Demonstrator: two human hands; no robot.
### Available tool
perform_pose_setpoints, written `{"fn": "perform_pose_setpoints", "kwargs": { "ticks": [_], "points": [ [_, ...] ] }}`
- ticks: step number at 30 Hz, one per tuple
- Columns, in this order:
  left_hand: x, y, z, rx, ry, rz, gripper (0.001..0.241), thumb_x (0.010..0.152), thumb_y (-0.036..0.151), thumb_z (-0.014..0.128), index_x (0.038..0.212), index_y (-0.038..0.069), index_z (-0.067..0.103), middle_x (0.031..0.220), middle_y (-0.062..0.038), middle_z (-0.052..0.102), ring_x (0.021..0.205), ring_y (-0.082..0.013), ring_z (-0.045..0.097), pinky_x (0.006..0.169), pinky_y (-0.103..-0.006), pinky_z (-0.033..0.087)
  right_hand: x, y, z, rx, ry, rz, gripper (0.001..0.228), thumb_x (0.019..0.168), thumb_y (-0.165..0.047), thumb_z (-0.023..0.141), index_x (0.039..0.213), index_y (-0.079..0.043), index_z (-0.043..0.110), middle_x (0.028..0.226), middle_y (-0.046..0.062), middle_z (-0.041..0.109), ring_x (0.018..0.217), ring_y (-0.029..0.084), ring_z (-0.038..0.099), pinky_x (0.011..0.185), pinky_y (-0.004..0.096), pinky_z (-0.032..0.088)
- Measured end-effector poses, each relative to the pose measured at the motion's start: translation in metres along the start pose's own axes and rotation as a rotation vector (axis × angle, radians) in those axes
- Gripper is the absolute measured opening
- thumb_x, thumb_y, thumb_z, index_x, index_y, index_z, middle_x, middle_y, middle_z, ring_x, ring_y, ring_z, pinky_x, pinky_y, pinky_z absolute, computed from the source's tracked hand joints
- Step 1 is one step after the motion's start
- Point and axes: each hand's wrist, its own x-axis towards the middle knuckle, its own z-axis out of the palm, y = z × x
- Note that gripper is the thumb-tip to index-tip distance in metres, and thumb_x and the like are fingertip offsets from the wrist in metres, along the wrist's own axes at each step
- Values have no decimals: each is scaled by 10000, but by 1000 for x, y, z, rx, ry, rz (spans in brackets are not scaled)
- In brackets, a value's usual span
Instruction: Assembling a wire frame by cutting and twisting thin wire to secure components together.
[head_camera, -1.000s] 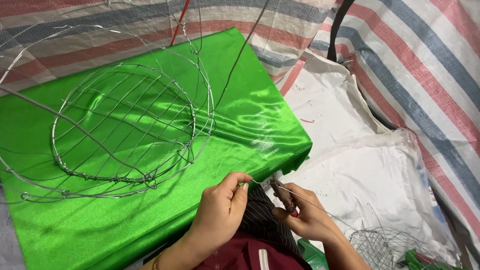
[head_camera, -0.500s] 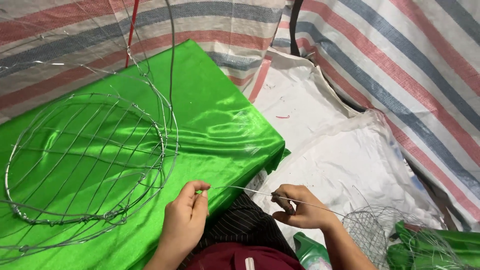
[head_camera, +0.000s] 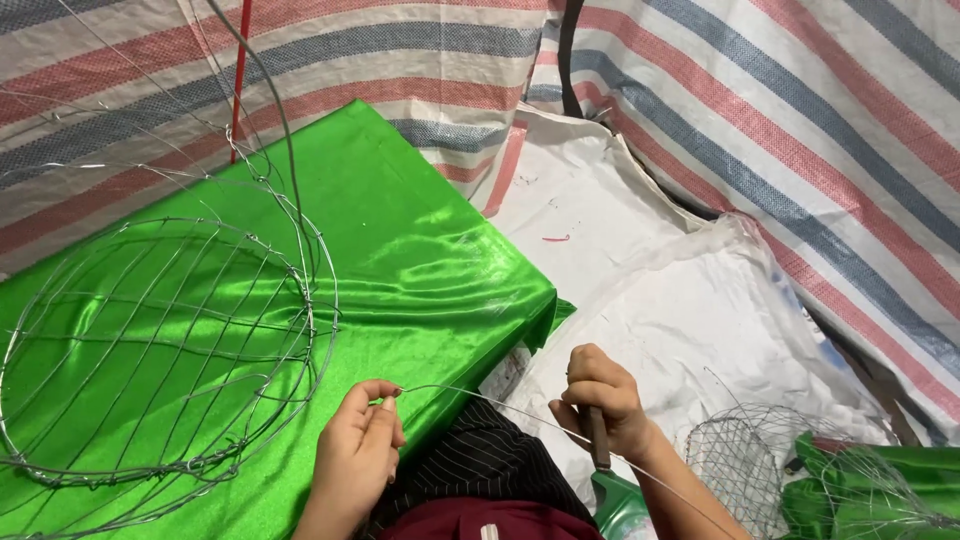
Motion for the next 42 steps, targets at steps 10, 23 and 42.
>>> {"fn": "perform_pose_setpoints", "kwargs": {
  "ticks": [10,23,42],
  "points": [
    [15,-22,-1,-132,-3,15,170,1037,70,531,1124,13,666,633,-147,560,399,-179,386,364,-290,296,-10,9,-7,46,187,-40,182,917,-166,663,986,-97,510,828,84,526,726,226,511,744,432,515],
    [29,-36,-5,-407,40,33,141,1052,32,491,1130,-21,596,649,-153,481,389,-158,319,339,-250,227,-22,20,-30,-22,541,106,292,952,-233,651,1102,-157,412,936,44,492,884,171,518,977,413,494],
    [19,-18,1,-522,22,-84,151,1080,75,466,1114,9,598,700,-113,479,377,-133,301,352,-238,173,-232,148,-278,-2108,133,-438,141,917,76,778,889,42,644,1229,373,637,1017,406,770,976,510,649]
  ]
}}
